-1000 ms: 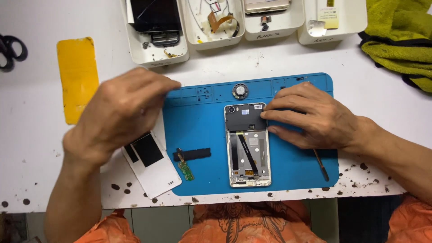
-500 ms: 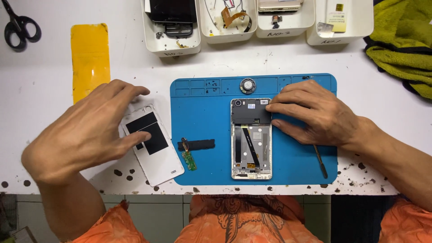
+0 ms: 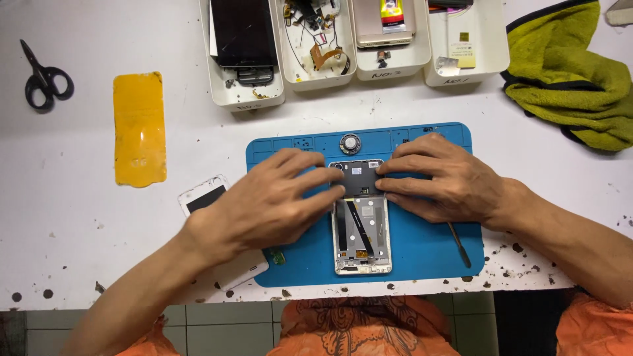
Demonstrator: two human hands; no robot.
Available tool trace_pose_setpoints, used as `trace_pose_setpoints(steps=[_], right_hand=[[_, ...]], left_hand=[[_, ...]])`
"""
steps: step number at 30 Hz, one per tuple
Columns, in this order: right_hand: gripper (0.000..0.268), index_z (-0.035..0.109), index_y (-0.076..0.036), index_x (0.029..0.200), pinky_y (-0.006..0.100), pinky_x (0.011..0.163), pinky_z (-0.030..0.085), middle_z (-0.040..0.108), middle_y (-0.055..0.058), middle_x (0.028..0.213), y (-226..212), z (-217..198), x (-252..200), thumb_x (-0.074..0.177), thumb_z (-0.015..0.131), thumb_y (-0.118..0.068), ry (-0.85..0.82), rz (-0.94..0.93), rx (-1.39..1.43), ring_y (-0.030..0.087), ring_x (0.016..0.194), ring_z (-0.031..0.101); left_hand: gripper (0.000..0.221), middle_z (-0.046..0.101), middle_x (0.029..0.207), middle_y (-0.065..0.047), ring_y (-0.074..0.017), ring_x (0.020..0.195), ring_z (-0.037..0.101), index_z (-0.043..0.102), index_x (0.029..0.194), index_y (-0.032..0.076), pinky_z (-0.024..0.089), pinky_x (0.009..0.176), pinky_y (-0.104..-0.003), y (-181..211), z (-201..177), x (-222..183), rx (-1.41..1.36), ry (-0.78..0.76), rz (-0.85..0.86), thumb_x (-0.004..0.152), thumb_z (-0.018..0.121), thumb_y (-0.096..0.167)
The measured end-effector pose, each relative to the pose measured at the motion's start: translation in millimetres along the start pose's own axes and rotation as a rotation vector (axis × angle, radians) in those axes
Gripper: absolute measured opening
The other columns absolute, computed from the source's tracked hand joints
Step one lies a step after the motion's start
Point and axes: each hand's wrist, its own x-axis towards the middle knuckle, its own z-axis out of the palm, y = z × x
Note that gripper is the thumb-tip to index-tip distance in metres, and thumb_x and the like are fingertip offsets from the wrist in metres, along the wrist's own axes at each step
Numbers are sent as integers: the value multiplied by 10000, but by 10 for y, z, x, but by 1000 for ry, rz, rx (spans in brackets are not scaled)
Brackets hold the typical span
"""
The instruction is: Reassemble internal components of a mobile phone by installing the motherboard cover and the battery.
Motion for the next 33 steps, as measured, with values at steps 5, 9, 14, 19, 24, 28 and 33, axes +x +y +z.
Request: trace_pose_setpoints(steps=[5, 9, 14, 19, 24, 28, 33], right_hand=[[188, 722, -95, 1119, 428, 803, 522, 712, 106, 1159, -13, -21, -2, 955, 741, -184, -17, 6, -29, 309, 1053, 653], [145, 786, -160, 1023, 390, 863, 536, 764, 59, 1099, -84, 78, -20, 881, 759, -154, 112, 131, 23, 251, 1035, 689], [174, 787, -147, 1041, 396, 866, 542, 769, 72, 1092, -99, 71, -27, 868, 770, -141, 101, 154, 37, 259, 1036, 698], [215, 767, -123, 1096, 412, 898, 547, 747, 83, 1125, -85, 111, -62, 885, 775, -165, 101, 155, 22, 286, 1050, 687], [362, 753, -79, 1157, 424, 964, 545, 762, 105, 1162, -146, 68, 22, 848, 827, -254, 81, 357, 108, 303, 1121, 702], [306, 752, -81, 1158, 418, 949, 552, 768, 96, 1151, -152, 117, 22, 888, 787, -222, 76, 357, 108, 288, 1102, 714], [193, 768, -59, 1107, 393, 896, 590, 773, 116, 1138, -169, 119, 42, 949, 727, -163, 104, 259, 38, 291, 1063, 732]], left_hand=[[166, 690, 1130, -158, -341, 1033, 645, 692, 1076, 30, 530, 880, -460, 1, 172, 74, -63, 53, 43, 1030, 646, 183], [135, 705, 1060, -89, -296, 1060, 651, 749, 1005, 95, 537, 938, -444, 43, 350, -1, -95, 158, -65, 960, 689, 207], [135, 727, 1035, -83, -276, 1052, 655, 772, 1003, 119, 523, 976, -446, 33, 322, -32, -74, 137, -84, 962, 687, 215], [148, 708, 1055, -93, -289, 1039, 647, 757, 1026, 98, 536, 919, -429, 2, 370, -65, -91, 173, -72, 974, 665, 201], [271, 696, 1165, -168, -340, 1119, 675, 716, 1137, 34, 569, 966, -465, 8, 352, -33, -212, 156, -210, 920, 746, 194], [217, 690, 1136, -178, -343, 1109, 693, 713, 1120, 16, 588, 953, -457, 21, 409, -27, -224, 159, -242, 921, 728, 102], [168, 719, 1135, -171, -316, 1095, 718, 725, 1097, 15, 599, 952, -420, 24, 404, -23, -228, 199, -236, 944, 705, 81]])
